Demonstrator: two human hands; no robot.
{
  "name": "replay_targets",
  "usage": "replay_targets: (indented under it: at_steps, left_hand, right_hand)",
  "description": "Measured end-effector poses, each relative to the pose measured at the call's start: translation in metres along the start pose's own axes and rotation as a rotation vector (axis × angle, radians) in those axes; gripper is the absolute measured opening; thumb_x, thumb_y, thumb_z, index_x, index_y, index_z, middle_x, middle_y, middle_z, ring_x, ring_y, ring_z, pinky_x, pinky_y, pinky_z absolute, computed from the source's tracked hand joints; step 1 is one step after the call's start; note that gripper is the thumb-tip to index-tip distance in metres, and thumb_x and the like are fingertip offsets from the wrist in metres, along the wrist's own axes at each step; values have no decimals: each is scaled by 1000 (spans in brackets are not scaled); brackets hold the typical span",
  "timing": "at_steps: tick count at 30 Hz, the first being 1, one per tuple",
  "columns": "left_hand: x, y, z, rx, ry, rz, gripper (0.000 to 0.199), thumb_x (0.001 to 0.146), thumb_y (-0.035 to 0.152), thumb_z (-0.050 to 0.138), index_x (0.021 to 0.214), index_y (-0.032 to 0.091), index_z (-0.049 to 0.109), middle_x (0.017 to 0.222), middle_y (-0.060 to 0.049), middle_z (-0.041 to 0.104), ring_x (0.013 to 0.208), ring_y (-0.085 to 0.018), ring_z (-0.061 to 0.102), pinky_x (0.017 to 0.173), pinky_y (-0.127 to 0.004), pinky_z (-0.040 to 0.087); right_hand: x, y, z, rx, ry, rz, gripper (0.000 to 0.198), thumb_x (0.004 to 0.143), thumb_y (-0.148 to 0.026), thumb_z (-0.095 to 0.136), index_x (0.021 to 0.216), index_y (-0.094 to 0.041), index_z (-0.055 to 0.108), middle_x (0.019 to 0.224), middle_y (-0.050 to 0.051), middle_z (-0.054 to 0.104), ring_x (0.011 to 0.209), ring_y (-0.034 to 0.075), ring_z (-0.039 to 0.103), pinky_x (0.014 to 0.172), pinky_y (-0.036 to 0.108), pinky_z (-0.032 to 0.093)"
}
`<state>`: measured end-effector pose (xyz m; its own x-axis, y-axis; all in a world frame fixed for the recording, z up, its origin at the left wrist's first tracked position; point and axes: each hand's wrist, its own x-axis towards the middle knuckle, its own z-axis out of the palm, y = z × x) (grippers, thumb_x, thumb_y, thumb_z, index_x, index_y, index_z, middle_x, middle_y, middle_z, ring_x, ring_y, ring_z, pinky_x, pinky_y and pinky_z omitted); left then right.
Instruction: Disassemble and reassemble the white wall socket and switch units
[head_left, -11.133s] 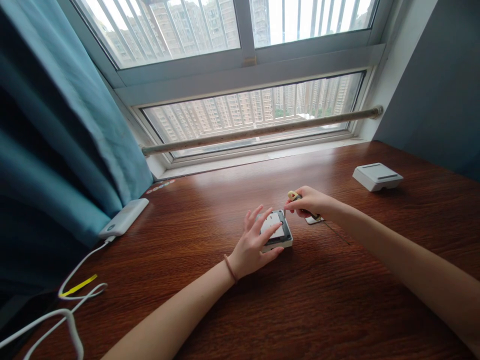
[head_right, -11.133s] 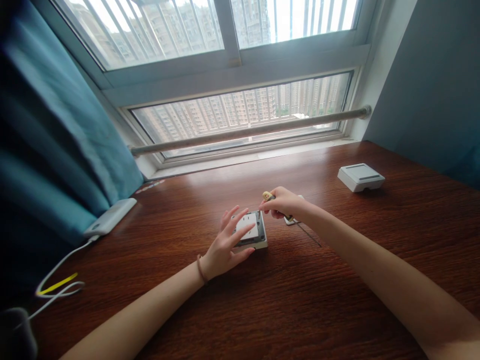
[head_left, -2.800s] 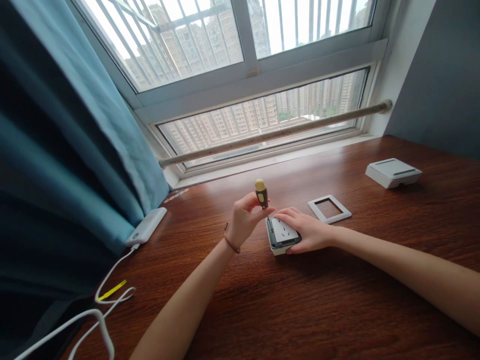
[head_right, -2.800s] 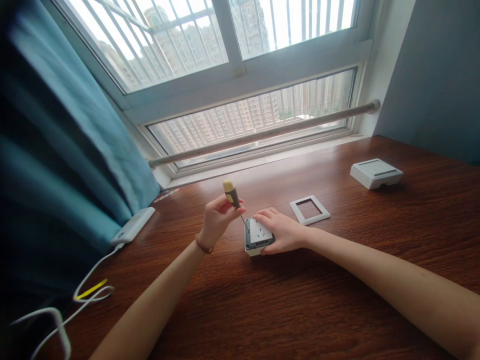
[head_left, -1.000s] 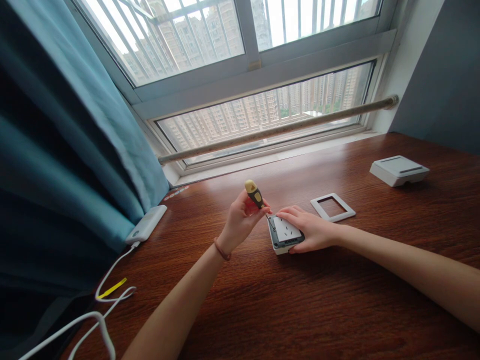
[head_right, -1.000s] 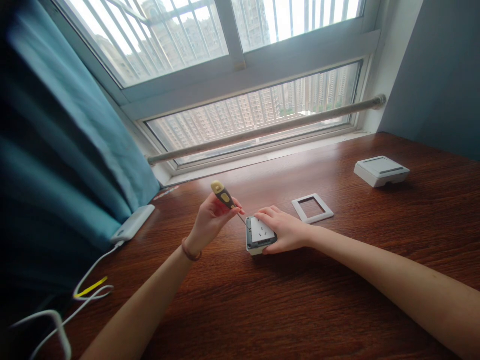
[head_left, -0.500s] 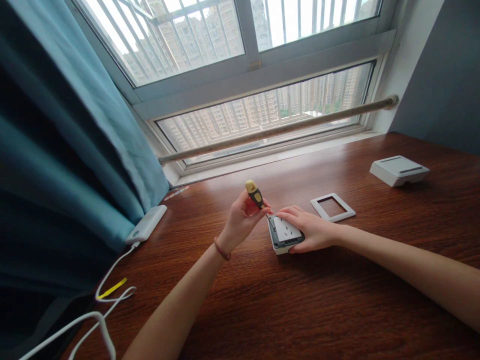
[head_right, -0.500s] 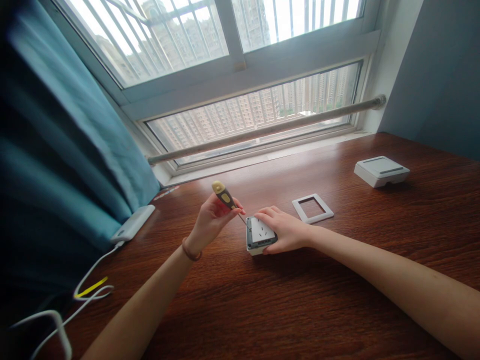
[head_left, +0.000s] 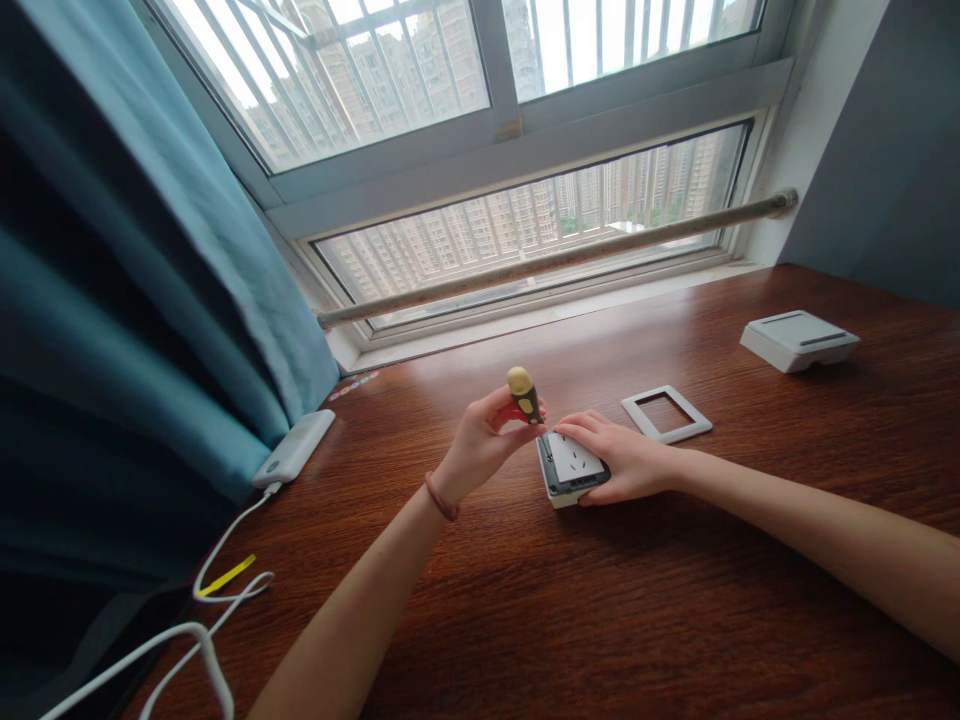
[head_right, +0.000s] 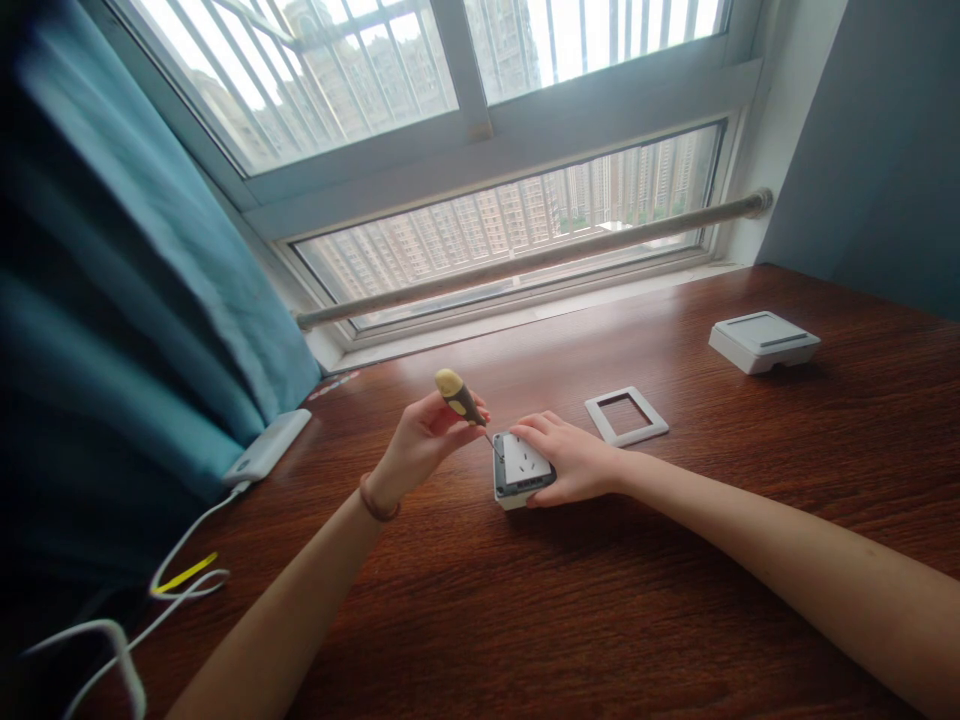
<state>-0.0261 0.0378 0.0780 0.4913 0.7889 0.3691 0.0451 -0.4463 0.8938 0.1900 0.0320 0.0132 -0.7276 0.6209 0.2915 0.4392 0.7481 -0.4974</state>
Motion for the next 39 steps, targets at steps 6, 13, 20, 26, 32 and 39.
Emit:
replay_targets:
  at_steps: [6,13,20,26,32,39]
  left_hand:
    - [-2,7,1,-10,-101,-11,32,79,19,60,109,13,53,96,-9,63,90,-17,60,86,-31,47]
    - [0,3,1,-21,-27,-34,38,77,20,62,113,14,50,92,-9,63,88,-17,60,84,-33,46]
    - [2,-13,4,-20,117,2,23,66,21,72,86,15,62,85,-5,61,79,-15,57,75,-29,48]
    - [2,-21,5,-6,198,31,24,60,19,77,76,15,60,73,1,57,69,-10,53,66,-23,46]
    - [0,-8,7,-37,88,-35,23,70,20,69,91,13,61,88,-6,63,83,-16,60,79,-30,48]
    - [0,3,5,-33,-127,-4,31,83,23,55,112,14,51,100,-12,63,96,-19,59,88,-35,45]
  right_hand:
    - [0,-1,-1,-13,-11,5,89,61,-41,70,136,-14,29,127,14,40,117,29,34,98,41,33]
    - [0,0,0,0,-7,4,86,61,-42,70,133,-16,32,126,14,40,116,29,35,98,42,33]
    - [0,-1,0,14,1,3,86,61,-41,70,133,-17,32,125,13,41,115,29,35,97,42,33]
    - [0,-1,1,6,2,6,88,60,-40,71,134,-16,30,125,13,40,114,28,36,97,40,33]
    - [0,2,2,-5,5,0,87,60,-41,70,134,-15,31,126,14,39,116,28,35,98,41,33]
    - [-1,1,1,18,21,-24,89,61,-39,71,136,-18,29,129,13,39,119,28,33,99,42,31]
